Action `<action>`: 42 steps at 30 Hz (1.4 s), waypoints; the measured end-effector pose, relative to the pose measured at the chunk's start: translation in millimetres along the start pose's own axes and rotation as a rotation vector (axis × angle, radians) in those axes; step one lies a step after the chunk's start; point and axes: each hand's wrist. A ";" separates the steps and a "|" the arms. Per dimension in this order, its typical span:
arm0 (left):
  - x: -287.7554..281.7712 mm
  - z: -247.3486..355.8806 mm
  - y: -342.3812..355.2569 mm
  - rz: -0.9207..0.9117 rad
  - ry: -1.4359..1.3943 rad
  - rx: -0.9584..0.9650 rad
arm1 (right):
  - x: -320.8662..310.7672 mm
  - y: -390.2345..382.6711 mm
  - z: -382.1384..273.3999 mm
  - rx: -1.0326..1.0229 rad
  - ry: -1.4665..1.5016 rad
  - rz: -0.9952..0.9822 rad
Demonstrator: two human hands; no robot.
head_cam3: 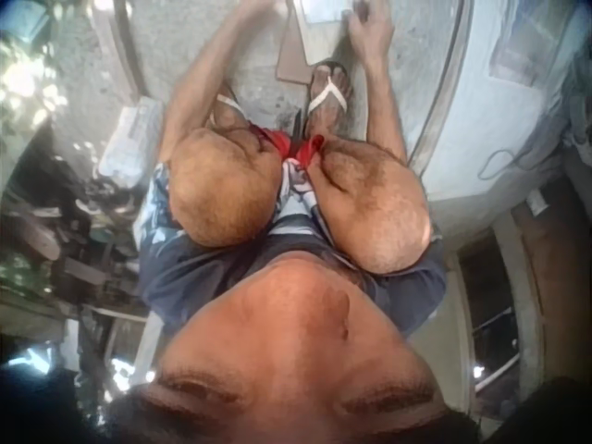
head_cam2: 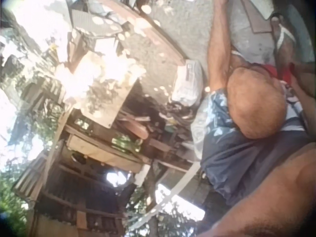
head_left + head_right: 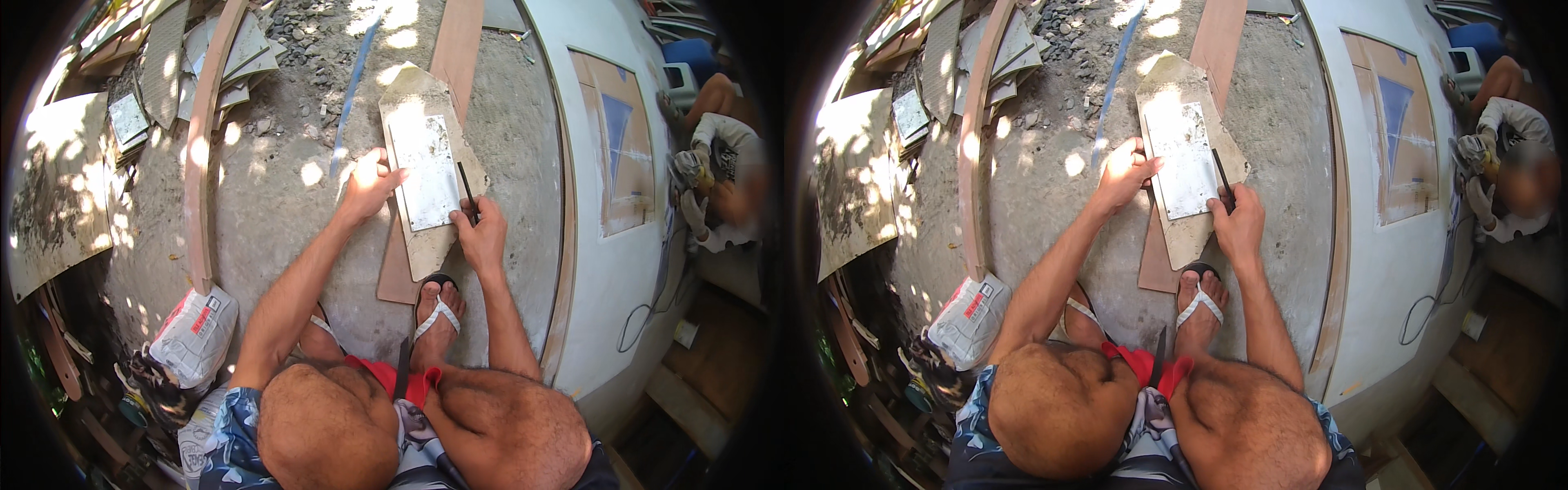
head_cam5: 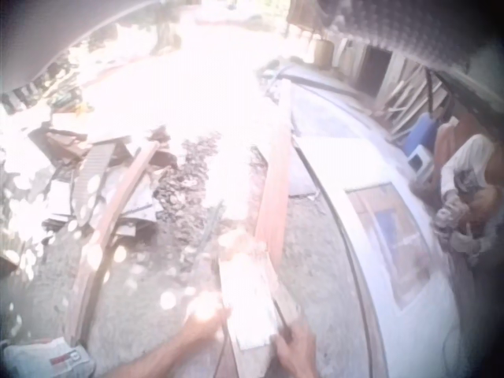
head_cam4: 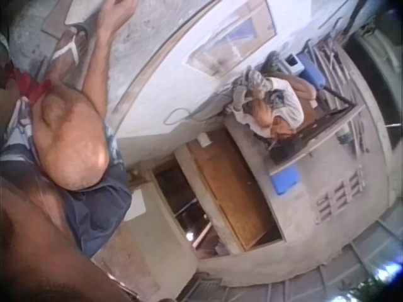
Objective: The person uses an angle grinder to cut a tile, then uses a metal straightedge and a utility knife to score and snap the tile into smaller pieces. The person repeats the scoring and snapping process on several tile pieces.
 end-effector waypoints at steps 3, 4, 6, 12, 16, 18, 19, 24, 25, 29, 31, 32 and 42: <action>-0.2 -3.6 -0.8 0.022 0.021 -0.010 | 2.4 -2.2 -3.3 0.054 0.013 0.004; 0.3 -4.6 -0.8 0.035 0.037 -0.003 | 3.4 -2.5 -4.9 0.074 0.021 0.007; 1.6 -6.4 0.2 0.057 0.066 0.014 | 0.6 -2.5 -8.9 0.059 0.014 -0.002; -6.8 -12.7 4.0 0.072 0.081 0.090 | -4.0 -4.8 -8.2 0.019 0.037 0.001; -2.1 -10.2 -4.3 0.196 0.011 0.168 | -6.1 0.0 -12.9 0.035 0.025 -0.001; -1.5 -2.8 -6.4 0.292 0.151 0.248 | -6.9 4.4 -20.2 0.012 0.023 0.004; -1.5 1.9 -7.3 0.340 0.219 0.289 | -6.5 6.3 -23.4 0.000 0.021 0.008; 3.8 11.6 -18.0 0.340 0.355 0.257 | 9.9 12.5 -35.4 -0.201 0.024 0.105; 10.7 10.8 -23.2 0.327 0.325 0.200 | 15.0 14.9 -38.1 -0.290 0.004 0.143; 17.8 -16.8 -23.6 0.404 0.464 0.278 | 45.5 33.6 -62.0 -0.180 0.052 -0.079; 25.7 -5.4 -21.6 0.290 0.346 0.237 | 51.3 44.8 -57.6 -0.234 0.016 -0.046; 29.6 0.8 -20.5 0.235 0.288 0.216 | 52.0 47.7 -55.3 -0.262 -0.002 -0.031; 22.3 22.9 -18.5 0.139 0.164 0.012 | 64.7 44.3 -57.1 -0.284 0.005 0.066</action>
Point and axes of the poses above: each hand's wrist, its own y-axis towards the middle knuckle, its own x-axis out of the palm, z = x × y, and after that the axes turned 10 degrees about z, right-handed
